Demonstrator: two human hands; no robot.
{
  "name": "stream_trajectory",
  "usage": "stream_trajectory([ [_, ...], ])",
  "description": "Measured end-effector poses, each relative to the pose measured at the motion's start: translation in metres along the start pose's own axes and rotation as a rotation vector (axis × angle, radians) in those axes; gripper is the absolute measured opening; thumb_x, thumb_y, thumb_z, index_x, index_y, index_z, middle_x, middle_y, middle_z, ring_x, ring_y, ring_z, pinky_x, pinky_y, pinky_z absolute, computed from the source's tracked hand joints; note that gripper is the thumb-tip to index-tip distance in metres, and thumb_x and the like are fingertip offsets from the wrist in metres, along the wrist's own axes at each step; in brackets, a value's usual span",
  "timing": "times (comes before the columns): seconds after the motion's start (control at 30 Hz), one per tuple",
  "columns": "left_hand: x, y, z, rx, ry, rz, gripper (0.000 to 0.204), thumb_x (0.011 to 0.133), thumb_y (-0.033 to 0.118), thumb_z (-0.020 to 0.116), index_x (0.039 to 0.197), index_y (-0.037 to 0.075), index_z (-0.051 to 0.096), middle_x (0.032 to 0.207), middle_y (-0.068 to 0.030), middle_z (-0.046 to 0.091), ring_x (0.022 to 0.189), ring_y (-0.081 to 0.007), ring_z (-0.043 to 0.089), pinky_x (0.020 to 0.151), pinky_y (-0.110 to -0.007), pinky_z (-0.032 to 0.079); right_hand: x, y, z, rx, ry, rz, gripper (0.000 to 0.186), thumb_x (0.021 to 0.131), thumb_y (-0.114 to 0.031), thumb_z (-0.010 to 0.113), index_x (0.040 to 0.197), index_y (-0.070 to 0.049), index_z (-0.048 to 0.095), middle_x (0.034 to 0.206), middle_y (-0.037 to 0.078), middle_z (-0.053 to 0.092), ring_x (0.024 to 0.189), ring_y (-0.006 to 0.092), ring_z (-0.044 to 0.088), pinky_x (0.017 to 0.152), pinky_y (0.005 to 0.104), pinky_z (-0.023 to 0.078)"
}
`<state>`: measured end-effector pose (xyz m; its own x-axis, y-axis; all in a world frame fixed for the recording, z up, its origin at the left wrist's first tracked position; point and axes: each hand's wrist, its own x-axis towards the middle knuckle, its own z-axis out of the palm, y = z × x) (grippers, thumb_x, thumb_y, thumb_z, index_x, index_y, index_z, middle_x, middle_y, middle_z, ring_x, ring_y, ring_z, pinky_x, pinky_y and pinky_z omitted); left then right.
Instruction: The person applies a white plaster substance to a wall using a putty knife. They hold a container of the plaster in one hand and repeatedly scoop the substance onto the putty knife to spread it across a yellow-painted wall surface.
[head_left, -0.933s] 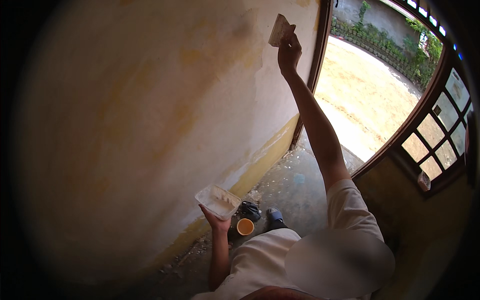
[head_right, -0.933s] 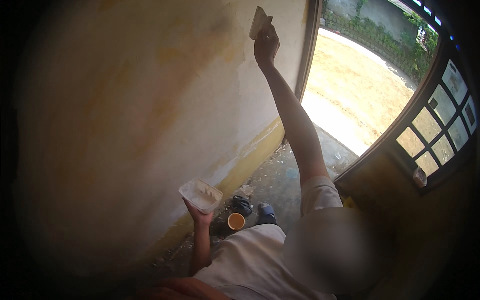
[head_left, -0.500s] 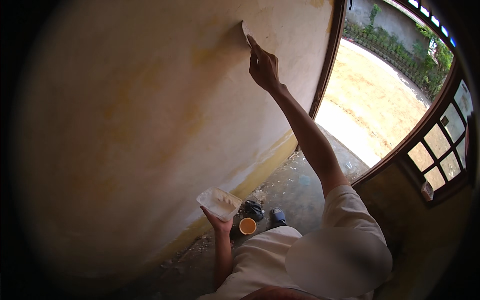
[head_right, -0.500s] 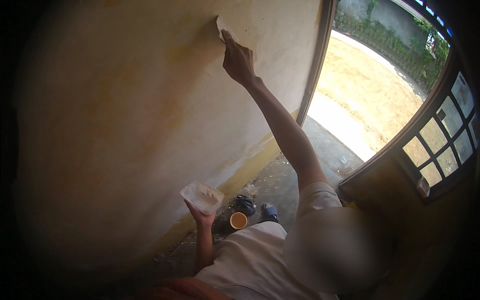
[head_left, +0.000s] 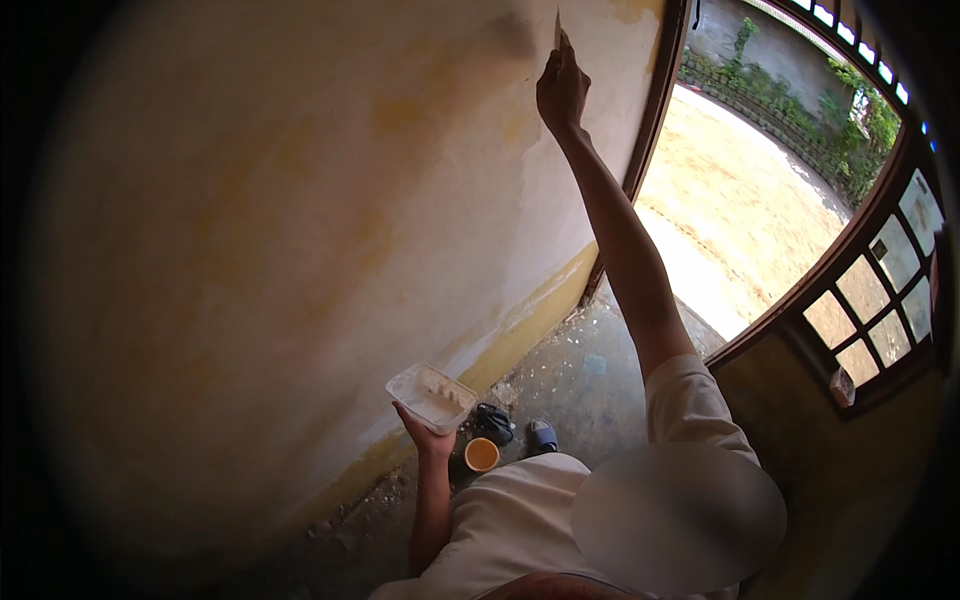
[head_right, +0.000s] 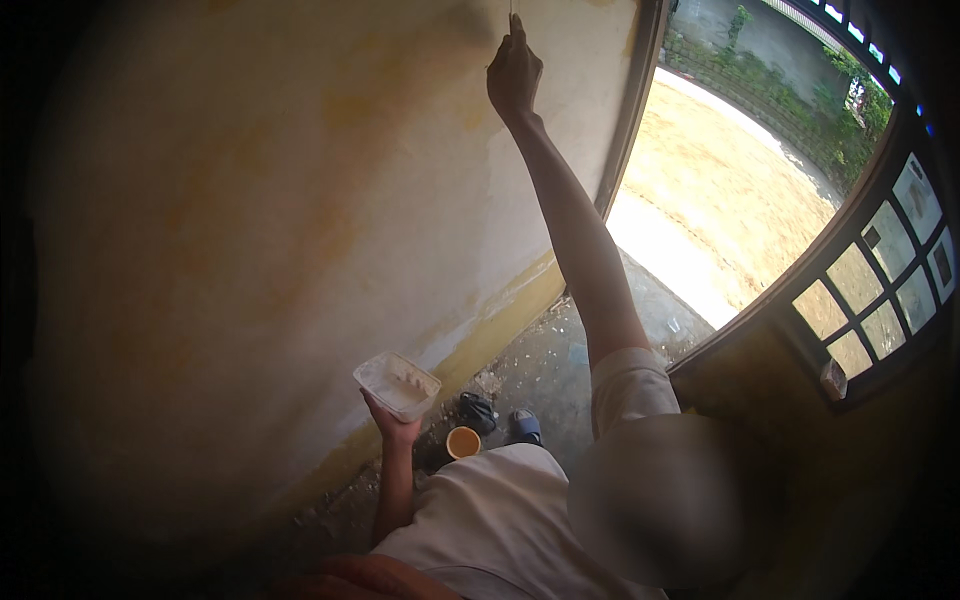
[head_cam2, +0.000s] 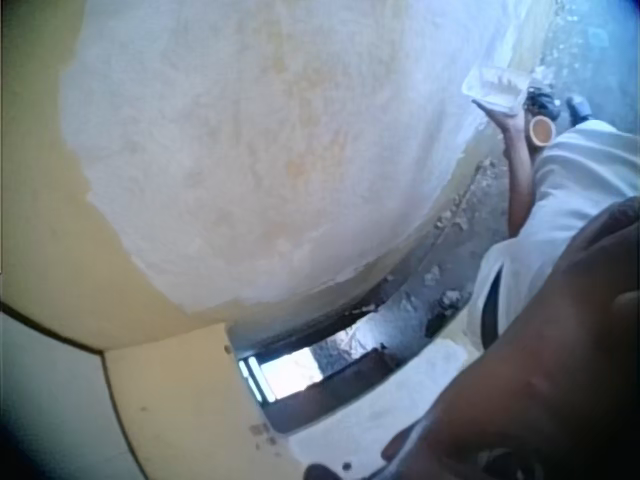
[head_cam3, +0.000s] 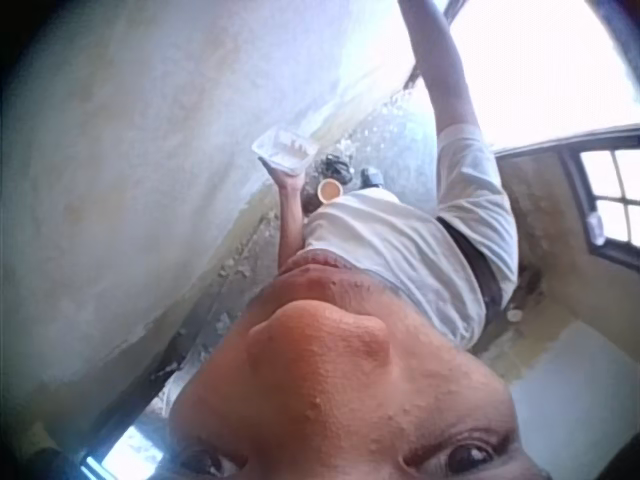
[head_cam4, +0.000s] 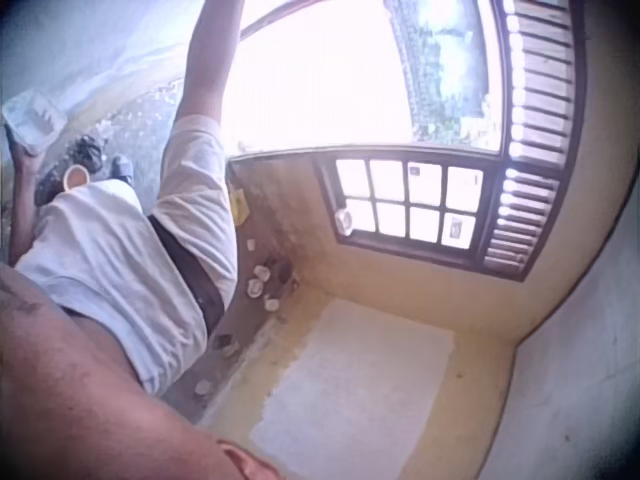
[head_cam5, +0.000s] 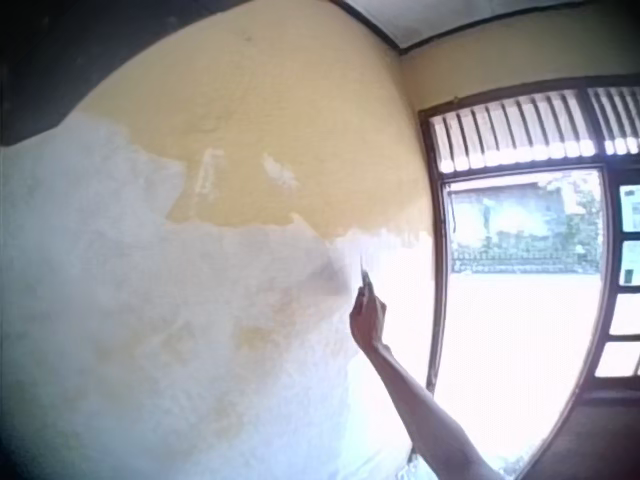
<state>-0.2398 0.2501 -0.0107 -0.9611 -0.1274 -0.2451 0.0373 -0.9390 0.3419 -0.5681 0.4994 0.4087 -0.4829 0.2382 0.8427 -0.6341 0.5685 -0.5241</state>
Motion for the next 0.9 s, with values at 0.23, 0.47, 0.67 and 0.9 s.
stream_trajectory([
  [0.23,0.002,-0.002,0.013,0.018,-0.011,0.079,0.074,0.094,0.074,0.044,0.149,0.024,0.043,0.15,-0.0028,0.045,0.138,-0.0283,0.042,0.116,-0.055,0.03,-0.156,-0.042,0.051,0.101,-0.268,-0.6,0.063,0.091,0.007,0.057,0.149,0.002,0.036,0.13,0.033,0.059,0.116,0.0446,0.062,0.091,0.0468,0.058],
  [0.47,0.003,0.005,0.021,-0.013,-0.022,0.099,0.076,0.093,0.075,0.045,0.149,0.024,0.043,0.15,-0.0026,0.045,0.138,-0.0287,0.043,0.116,-0.055,0.03,-0.094,0.014,-0.003,0.087,0.023,-0.147,0.032,0.103,-0.014,0.049,0.131,-0.001,0.057,0.11,0.024,0.07,0.1,0.0426,0.069,0.083,0.0452,0.056],
  [0.67,-0.007,0.016,0.004,-0.007,-0.013,0.218,0.074,0.094,0.074,0.044,0.149,0.025,0.043,0.15,-0.0024,0.045,0.138,-0.0289,0.042,0.116,-0.056,0.03,0.009,0.001,0.028,-0.069,0.127,0.286,0.031,0.1,-0.022,0.048,0.126,-0.008,0.059,0.095,0.023,0.072,0.092,0.0443,0.068,0.087,0.0541,0.049],
  [0.9,-0.027,0.03,-0.009,-0.021,-0.069,0.29,0.071,0.095,0.072,0.042,0.148,0.025,0.043,0.15,-0.0024,0.045,0.138,-0.0291,0.042,0.115,-0.056,0.031,-0.091,-0.171,0.097,0.014,0.156,-0.621,0.051,0.093,-0.004,0.056,0.142,0.002,0.043,0.125,0.031,0.061,0.102,0.0415,0.07,0.063,0.0428,0.062],
])
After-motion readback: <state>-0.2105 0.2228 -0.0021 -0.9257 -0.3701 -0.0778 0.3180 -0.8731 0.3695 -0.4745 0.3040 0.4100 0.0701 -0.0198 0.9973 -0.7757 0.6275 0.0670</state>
